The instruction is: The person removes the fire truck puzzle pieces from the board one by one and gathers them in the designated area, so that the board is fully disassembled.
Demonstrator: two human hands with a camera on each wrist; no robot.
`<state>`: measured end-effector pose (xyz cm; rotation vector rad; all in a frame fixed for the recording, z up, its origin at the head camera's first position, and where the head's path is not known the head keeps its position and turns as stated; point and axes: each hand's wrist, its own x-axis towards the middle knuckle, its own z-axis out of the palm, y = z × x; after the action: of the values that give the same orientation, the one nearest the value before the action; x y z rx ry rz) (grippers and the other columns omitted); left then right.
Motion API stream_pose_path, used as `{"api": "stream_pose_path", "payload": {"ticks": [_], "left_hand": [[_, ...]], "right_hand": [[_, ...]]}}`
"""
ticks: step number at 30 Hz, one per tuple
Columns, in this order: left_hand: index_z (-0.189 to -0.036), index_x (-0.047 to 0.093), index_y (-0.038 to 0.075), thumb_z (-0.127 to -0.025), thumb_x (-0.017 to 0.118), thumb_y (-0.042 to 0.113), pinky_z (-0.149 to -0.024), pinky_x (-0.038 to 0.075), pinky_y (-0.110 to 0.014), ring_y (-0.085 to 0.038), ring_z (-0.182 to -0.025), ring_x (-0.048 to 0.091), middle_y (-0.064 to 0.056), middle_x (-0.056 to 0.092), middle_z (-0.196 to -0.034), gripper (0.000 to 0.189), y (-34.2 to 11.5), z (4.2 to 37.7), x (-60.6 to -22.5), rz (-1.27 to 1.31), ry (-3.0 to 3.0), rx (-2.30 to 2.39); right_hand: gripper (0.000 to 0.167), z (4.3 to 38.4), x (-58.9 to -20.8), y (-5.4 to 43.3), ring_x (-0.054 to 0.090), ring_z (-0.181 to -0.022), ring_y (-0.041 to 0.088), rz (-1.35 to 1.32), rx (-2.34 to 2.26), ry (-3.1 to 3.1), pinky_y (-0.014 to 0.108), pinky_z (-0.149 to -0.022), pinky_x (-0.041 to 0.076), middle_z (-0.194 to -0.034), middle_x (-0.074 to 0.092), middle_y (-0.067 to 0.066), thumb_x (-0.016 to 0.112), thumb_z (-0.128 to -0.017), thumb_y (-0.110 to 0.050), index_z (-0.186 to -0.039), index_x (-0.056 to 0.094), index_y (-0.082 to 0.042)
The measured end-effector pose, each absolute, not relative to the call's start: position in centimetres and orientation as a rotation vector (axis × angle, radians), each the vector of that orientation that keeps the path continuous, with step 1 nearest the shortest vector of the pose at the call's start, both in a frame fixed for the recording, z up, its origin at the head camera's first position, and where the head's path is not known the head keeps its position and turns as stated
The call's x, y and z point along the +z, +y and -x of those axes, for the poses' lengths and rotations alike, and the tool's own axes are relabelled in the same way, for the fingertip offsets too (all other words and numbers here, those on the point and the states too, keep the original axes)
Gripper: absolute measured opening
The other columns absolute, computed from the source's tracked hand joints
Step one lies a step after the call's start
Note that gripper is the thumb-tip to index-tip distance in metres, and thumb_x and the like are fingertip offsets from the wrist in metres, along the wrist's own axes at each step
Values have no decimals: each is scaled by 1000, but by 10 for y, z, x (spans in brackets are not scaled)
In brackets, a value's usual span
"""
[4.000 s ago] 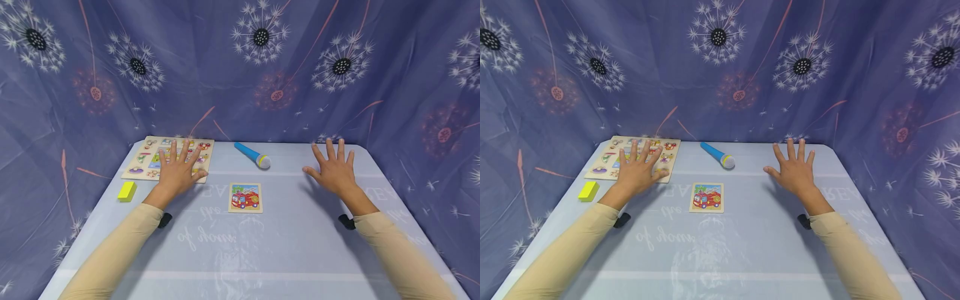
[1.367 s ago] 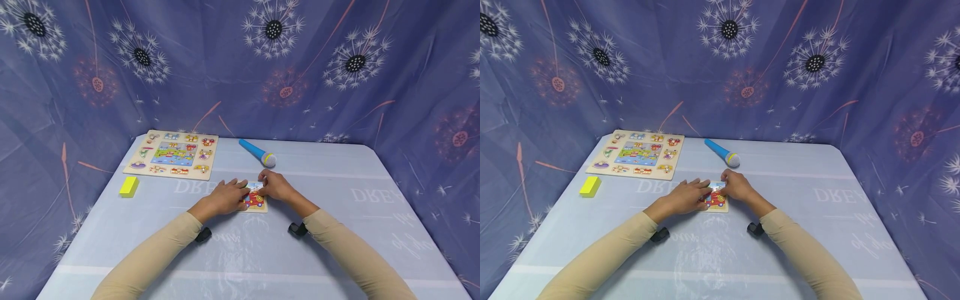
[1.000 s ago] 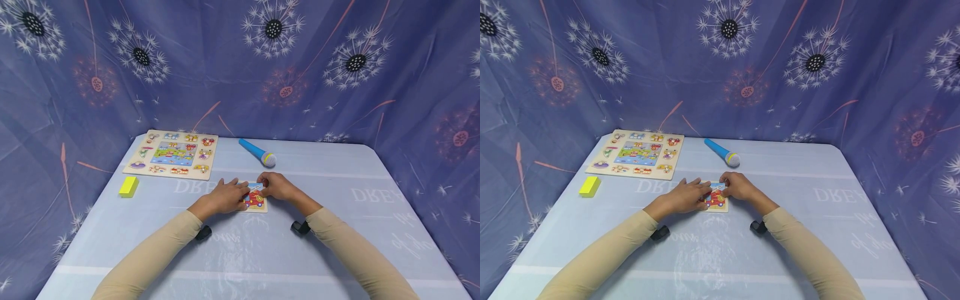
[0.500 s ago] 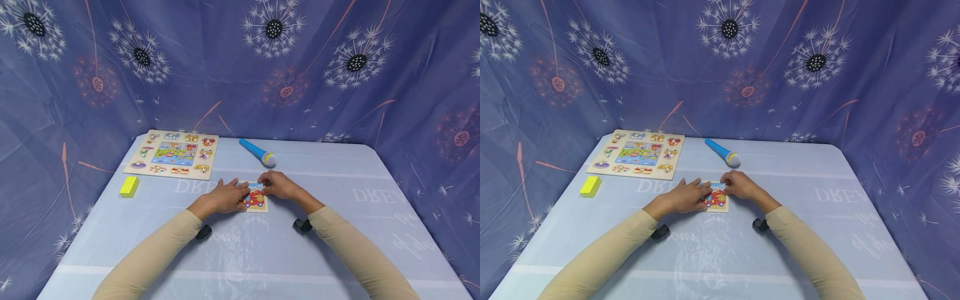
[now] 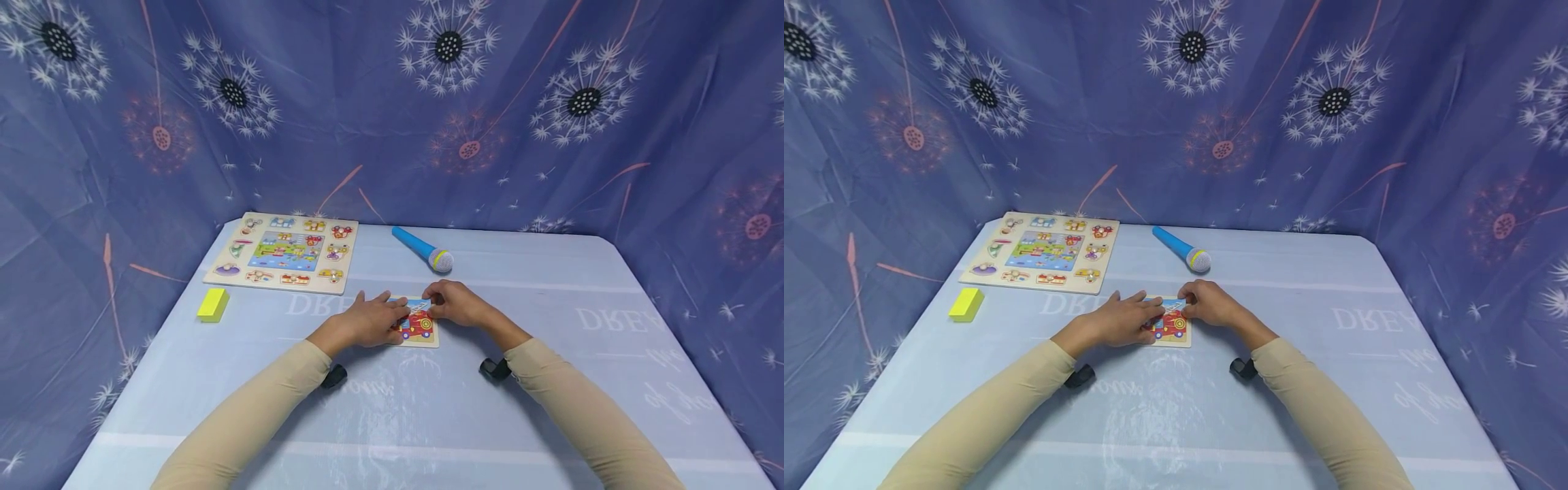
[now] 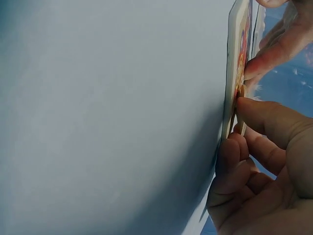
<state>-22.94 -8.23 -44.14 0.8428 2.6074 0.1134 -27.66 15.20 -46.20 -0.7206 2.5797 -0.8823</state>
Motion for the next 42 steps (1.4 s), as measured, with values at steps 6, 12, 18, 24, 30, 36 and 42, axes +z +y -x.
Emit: {"api": "stream_pose_path", "payload": {"ticks": [6,12,18,24,30,36,42], "left_hand": [[-159,39,26,-100,60,51,-115,18,-73,-32,-155,22,5,29,-167,67,-82,227,-441,-840,2620,73],[-159,39,26,-100,60,51,-115,16,-74,-33,-155,22,5,29,-167,67,-80,227,-441,-839,2625,51],[-159,39,26,-101,59,52,-115,17,-74,-32,-155,22,5,28,-167,67,-80,228,-441,-842,2621,45],[-158,39,26,-101,59,52,-115,17,-73,-32,-155,22,5,29,-167,66,-79,227,-439,-841,2619,35],[-158,41,26,-101,59,51,-115,18,-73,-32,-155,24,5,30,-167,65,-79,227,-438,-845,2619,39],[-157,41,26,-101,59,51,-115,18,-73,-31,-155,24,5,30,-167,65,-79,228,-439,-854,2616,36],[-157,43,26,-100,60,51,-115,17,-73,-31,-154,26,5,33,-166,64,-79,228,-440,-845,2618,39]], "right_hand": [[27,275,-462,152,55,-86,16,747,-839,2609,32,-78,47,-96,61,4,74,-91,-9,-117,68,-3],[28,276,-461,153,56,-86,16,741,-871,2596,32,-78,48,-96,63,4,74,-90,-8,-116,69,-3],[27,279,-462,154,56,-85,16,734,-878,2574,31,-76,48,-95,64,3,74,-89,-9,-116,69,-4],[28,279,-462,155,57,-87,16,777,-867,2593,32,-80,49,-97,65,3,75,-89,-9,-115,70,-4],[28,279,-462,156,59,-88,14,812,-854,2614,32,-81,51,-98,66,3,77,-88,-9,-114,70,-4],[27,280,-463,155,61,-87,14,813,-847,2626,32,-81,53,-97,66,2,78,-86,-8,-112,71,-4],[27,281,-463,153,62,-86,13,787,-874,2601,31,-79,53,-95,68,2,77,-85,-7,-111,72,-4]]}}
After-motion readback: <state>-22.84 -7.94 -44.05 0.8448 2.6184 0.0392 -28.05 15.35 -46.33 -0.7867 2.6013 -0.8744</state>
